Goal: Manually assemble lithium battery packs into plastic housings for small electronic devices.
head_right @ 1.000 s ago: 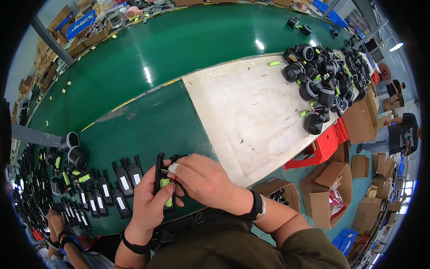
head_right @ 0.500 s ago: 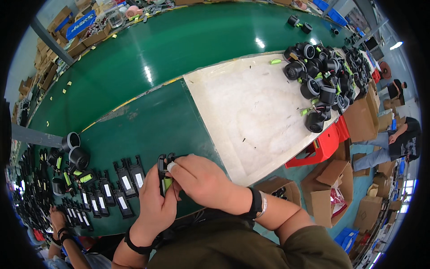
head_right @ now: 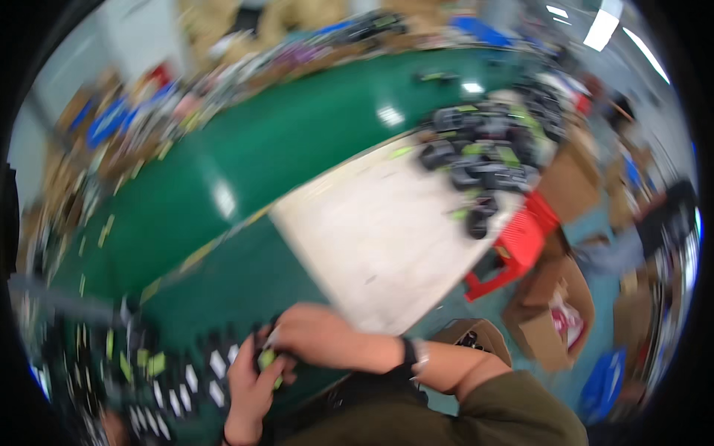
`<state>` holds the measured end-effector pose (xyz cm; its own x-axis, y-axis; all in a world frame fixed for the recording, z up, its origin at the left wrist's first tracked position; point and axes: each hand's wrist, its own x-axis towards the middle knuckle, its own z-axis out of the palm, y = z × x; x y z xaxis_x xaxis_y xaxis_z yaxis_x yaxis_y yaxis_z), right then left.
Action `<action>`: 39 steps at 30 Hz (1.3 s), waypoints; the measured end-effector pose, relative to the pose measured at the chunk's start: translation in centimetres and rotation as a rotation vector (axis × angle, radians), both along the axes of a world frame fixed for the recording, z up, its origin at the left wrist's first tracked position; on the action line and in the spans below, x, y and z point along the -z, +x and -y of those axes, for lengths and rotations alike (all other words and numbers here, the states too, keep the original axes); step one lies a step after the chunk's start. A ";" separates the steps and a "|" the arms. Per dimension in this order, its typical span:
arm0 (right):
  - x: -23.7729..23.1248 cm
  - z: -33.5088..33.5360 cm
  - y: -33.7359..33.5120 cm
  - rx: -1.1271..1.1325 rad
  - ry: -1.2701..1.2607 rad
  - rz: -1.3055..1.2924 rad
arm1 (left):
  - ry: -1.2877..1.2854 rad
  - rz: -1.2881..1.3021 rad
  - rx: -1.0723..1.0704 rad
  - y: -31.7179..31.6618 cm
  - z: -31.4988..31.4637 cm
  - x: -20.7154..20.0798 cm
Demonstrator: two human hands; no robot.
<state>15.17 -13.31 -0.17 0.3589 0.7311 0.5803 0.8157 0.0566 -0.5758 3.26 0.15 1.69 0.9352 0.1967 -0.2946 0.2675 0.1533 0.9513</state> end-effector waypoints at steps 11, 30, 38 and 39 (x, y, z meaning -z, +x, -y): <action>-1.4 -1.1 0.9 -0.284 -0.209 -0.507 | 0.173 0.116 0.047 -2.1 -1.1 -0.1; -1.5 -0.9 -0.9 0.024 -0.032 -0.575 | -0.008 0.143 -0.417 -3.5 -3.7 -6.6; 0.3 -0.8 -0.3 0.155 -0.115 -0.698 | -0.345 0.133 -0.178 -3.1 -4.9 -3.6; 0.1 0.1 -0.4 0.184 -0.116 -0.696 | -0.418 0.238 -0.125 -3.0 -4.5 -3.3</action>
<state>14.77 -13.42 -0.24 0.7399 0.6659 0.0956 0.2489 -0.1389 -0.9585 0.25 4.66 4.99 0.9629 0.2220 -0.1534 0.0055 0.5520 0.8338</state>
